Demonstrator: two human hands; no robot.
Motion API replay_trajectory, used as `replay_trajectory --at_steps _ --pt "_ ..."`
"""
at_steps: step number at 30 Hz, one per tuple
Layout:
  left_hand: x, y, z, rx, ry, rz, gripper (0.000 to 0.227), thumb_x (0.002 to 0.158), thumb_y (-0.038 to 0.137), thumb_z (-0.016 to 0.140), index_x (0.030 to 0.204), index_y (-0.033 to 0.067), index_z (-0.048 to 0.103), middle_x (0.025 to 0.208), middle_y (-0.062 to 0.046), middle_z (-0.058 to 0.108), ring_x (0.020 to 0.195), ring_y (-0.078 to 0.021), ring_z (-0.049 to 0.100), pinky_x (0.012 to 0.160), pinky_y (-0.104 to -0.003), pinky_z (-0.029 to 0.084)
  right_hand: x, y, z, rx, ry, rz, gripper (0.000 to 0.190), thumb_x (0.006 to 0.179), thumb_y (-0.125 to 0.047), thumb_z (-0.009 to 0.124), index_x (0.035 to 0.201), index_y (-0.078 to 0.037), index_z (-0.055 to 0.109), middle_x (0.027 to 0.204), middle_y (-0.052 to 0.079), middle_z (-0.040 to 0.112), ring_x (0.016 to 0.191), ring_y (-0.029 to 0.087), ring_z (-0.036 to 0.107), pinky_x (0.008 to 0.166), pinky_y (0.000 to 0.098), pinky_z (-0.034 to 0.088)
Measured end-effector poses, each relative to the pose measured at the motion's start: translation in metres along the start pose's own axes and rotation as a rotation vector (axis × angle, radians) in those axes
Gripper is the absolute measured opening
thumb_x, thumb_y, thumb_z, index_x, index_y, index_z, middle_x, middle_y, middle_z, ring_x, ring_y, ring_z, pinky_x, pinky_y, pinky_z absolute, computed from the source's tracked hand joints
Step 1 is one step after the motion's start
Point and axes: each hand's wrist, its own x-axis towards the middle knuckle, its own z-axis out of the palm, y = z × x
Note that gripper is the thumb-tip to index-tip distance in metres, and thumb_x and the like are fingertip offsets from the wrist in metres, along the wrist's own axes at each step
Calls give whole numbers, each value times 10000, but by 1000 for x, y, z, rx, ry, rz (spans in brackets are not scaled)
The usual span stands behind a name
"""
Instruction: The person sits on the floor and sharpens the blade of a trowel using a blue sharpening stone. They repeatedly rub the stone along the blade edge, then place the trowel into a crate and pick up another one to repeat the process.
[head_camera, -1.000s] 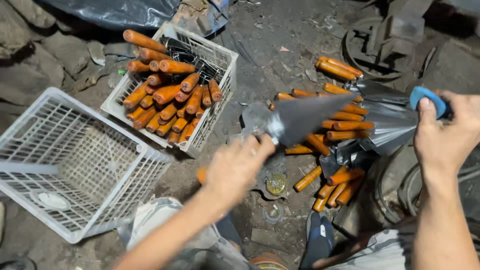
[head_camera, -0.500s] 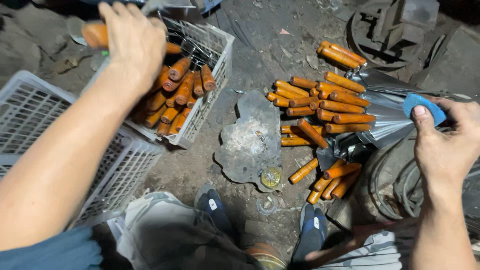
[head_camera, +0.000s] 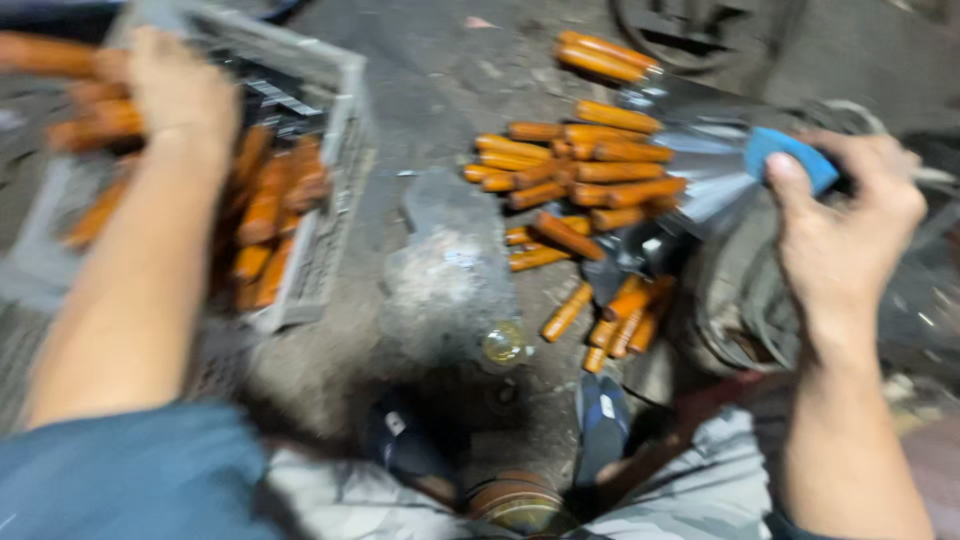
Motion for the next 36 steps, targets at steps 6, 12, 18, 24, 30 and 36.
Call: replay_trajectory --at_steps 6,12,18,24,30,36 --pt "40 64 -62 -106 335 7 411 863 282 642 1239 148 740 1323 -126 694 1319 -333 539 1087 -618 284 17 7 -16 479 147 372 163 974 -60 780 1111 8 722 992 17 700 923 94 630 880 237 514" --pt "68 273 -243 -960 393 451 154 818 168 648 883 118 779 887 -150 746 841 -328 738 714 -489 586 20 19 -23 697 199 481 189 1036 -49 800 1195 33 738 1043 22 724 945 87 640 903 237 520" --pt "37 453 -336 -1154 162 522 459 904 299 642 1316 103 589 1321 -179 584 1246 -360 528 967 -592 434 15 35 -31 808 242 549 189 1025 -47 791 1182 41 734 1060 38 721 969 96 634 944 250 512" --pt "45 483 -328 -1212 -49 375 481 888 164 652 1353 78 565 1386 -220 510 1294 -411 484 976 -595 435 9 43 -49 874 276 575 184 1021 -27 764 1187 42 723 1073 37 722 991 101 643 971 258 519" --pt "14 390 -359 -1401 -194 415 610 872 312 722 1402 89 520 1408 -290 468 1202 -483 561 983 -559 491 7 57 -59 868 352 526 196 1011 -13 764 1190 40 705 1111 38 705 1024 102 640 981 262 525" --pt "-57 244 -350 -2015 56 449 742 839 247 824 1419 -23 447 1257 -215 578 1161 -350 613 977 -499 523 7 38 -69 375 324 236 178 1025 7 785 1186 1 707 1148 69 708 1089 180 632 1001 310 502"
